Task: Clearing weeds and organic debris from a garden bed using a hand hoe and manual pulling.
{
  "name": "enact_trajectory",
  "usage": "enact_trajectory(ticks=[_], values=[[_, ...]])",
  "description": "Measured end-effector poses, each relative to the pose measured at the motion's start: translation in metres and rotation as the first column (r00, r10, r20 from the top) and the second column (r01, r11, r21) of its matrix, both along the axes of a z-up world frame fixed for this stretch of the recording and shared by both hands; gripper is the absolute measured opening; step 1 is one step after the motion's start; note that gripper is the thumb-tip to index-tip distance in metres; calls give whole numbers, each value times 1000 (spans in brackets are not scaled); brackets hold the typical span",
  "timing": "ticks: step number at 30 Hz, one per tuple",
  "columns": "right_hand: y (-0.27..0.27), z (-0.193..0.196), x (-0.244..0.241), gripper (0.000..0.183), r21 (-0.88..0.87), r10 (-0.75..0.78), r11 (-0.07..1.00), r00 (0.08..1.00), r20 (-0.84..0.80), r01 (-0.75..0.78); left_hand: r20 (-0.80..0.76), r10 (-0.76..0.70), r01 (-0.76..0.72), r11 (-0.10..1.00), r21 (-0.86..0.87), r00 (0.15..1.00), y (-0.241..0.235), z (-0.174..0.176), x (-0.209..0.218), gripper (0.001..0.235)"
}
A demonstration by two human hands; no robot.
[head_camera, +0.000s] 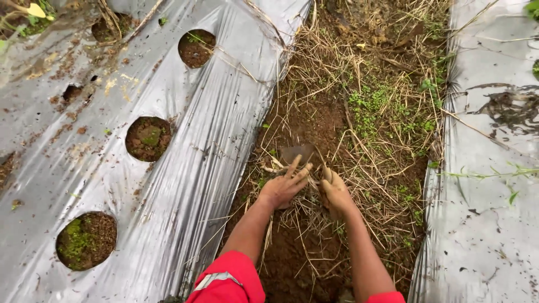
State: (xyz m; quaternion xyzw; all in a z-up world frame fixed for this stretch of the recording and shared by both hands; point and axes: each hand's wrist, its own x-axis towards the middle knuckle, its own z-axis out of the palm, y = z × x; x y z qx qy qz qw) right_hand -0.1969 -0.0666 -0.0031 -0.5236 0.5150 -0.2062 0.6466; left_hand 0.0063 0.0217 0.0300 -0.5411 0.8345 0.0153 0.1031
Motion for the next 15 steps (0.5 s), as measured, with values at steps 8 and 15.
enact_trajectory(ticks=[8, 15], values=[[-16, 85, 61, 17, -184, -362, 910, 928, 85, 371, 2, 60, -60, 991, 121, 998, -22, -86, -8, 120], [-100, 36, 137, 6, 230, -154, 970, 929, 335, 78, -8, 108, -108, 994, -15, 994, -8, -75, -16, 87]])
